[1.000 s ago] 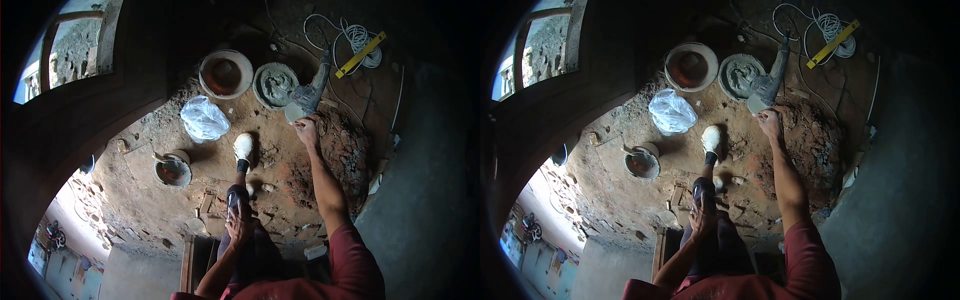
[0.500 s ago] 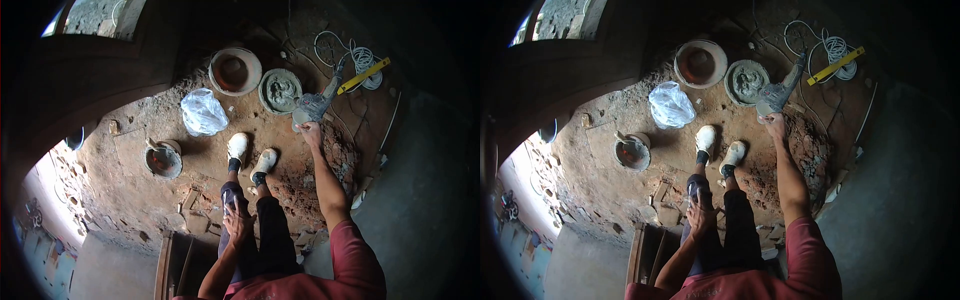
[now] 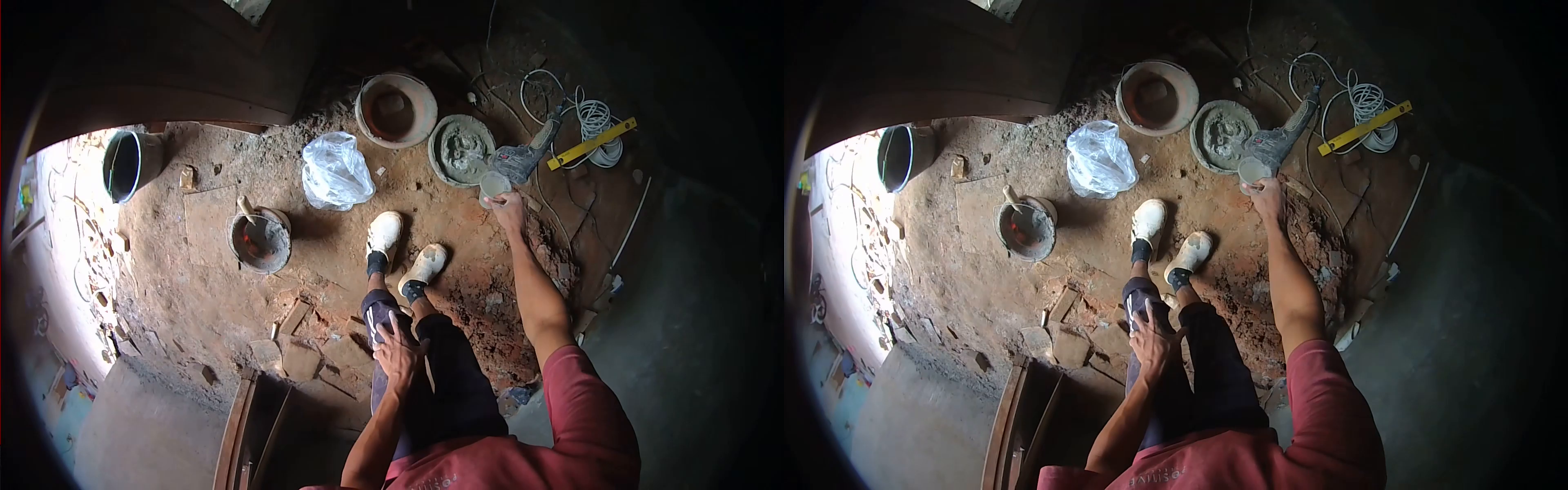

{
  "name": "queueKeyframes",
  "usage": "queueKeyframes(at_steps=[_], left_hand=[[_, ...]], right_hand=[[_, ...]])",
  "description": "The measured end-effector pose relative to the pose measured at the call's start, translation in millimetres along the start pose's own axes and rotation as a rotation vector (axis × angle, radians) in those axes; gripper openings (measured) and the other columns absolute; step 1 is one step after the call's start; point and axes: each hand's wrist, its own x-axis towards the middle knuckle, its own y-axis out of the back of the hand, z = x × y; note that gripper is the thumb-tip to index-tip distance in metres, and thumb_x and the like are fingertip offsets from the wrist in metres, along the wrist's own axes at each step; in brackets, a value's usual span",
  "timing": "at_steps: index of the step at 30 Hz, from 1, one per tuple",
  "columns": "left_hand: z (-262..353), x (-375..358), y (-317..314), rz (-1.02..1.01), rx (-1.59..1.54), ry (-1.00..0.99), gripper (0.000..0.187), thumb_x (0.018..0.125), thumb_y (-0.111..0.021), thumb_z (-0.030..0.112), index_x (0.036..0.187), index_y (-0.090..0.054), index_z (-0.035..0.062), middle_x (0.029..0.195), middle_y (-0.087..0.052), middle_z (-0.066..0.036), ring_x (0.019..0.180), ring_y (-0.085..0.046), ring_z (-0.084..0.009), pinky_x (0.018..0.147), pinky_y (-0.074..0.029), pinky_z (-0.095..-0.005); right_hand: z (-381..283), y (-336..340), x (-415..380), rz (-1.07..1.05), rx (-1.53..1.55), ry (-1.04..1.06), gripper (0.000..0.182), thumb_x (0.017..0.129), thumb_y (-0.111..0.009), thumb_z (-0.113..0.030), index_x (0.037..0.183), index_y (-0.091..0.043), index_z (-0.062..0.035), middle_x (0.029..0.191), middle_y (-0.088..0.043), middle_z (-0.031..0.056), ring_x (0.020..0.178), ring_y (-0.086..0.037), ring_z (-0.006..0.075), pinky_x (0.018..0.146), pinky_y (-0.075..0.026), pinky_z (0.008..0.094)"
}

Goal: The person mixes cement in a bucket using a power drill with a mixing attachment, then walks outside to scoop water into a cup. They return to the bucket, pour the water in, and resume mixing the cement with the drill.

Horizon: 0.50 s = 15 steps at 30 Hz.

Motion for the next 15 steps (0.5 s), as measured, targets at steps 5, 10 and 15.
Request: queueKeyframes(at_steps=[5, 10, 15], left_hand=[[5, -6, -3, 0.067, -0.125, 0.013, 0.112, 0.071, -0.079, 0.056, 0.156, -0.016, 0.0192, 0.151, -0.032, -0.027, 0.114, -0.054, -0.0504, 0.093, -0.046, -0.0522], [8, -12, 3, 0.099, -0.203, 0.036, 0.11, 0.072, -0.078, 0.055, 0.156, -0.018, 0.0166, 0.146, -0.036, -0.027, 0.11, -0.057, -0.0485, 0.09, -0.047, -0.0519], [8, -15, 4, 0.097, -0.256, 0.058, 0.105, 0.075, -0.076, 0.054, 0.155, -0.02, 0.0153, 0.144, -0.038, -0.028, 0.109, -0.057, -0.0494, 0.09, -0.047, -0.0521]], right_hand=[[7, -21, -22, 0.03, 0.234, -0.079, 0.04, 0.077, -0.081, -0.037, 0.091, -0.074, -0.0009, 0.082, -0.069, 0.0173, 0.081, -0.066, 0.0327, 0.076, -0.051, 0.0406], [-17, -14, -33, 0.064, 0.144, -0.094, 0.038, 0.077, -0.082, -0.032, 0.087, -0.073, 0.003, 0.073, -0.069, 0.0191, 0.065, -0.065, 0.0286, 0.065, -0.049, 0.0373], [14, -28, -4, 0.074, -0.003, 0.035, 0.043, 0.075, -0.081, -0.04, 0.079, -0.073, 0.0019, 0.067, -0.065, 0.0213, 0.063, -0.064, 0.0343, 0.065, -0.048, 0.0412]])
